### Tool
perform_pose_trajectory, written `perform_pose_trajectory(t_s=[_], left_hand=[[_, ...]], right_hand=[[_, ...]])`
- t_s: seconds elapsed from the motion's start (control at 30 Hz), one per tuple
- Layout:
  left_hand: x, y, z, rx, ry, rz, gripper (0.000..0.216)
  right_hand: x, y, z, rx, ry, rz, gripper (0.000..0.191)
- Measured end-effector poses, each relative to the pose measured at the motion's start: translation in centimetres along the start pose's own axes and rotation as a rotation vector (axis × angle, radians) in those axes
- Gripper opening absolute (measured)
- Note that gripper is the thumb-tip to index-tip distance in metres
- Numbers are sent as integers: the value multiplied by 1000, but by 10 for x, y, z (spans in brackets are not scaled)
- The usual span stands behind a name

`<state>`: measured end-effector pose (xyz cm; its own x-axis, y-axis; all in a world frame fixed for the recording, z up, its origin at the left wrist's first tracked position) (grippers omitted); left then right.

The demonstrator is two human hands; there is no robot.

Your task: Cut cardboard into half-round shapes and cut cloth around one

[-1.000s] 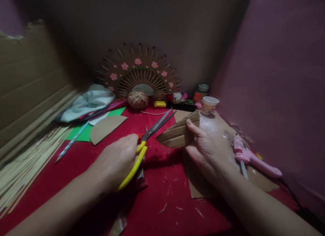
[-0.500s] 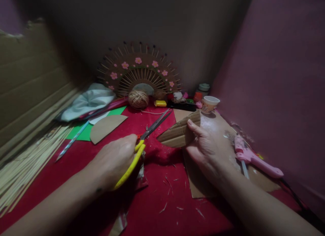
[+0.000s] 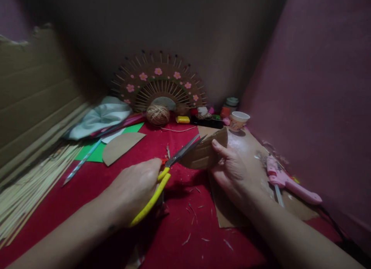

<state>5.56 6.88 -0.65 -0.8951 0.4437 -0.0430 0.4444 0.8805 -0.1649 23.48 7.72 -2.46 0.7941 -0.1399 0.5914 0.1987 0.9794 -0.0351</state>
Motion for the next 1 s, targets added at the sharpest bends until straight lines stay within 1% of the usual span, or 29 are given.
perform_pose_trajectory(t_s=[0.2,0.4,0.53,0.67,0.8,1.0], left_hand=[[-9,0,2,-78,78,-11,23],[-10,-2,0,-93,141,-27,23],[-12,-2,3,-63,177,-20,20],[-13,-1,5,-36,220,-13,18],[-17,-2,4,-3,231,38,16],[-19,-3,3,27,245,54,19]], right_hand=[[-5,-2,0,6,-20,19,15],[-13,-5,3,58,2,30,17],[-16,-6,5,100,-18,26,18],[-17,-7,2,76,-43,23,21],[-20,-6,0,58,-19,50,23],[-22,-6,-2,48,23,75,18]])
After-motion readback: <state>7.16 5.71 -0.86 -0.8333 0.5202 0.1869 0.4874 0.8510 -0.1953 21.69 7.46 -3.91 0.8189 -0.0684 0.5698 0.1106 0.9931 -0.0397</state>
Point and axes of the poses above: each hand's wrist, its own y-axis towards the middle knuckle, its own z-axis out of the palm, x = y × z, the point moved 7 cm from there along y, towards the middle knuckle, and after that the axes turned 8 degrees about y, right-handed, at the moved point
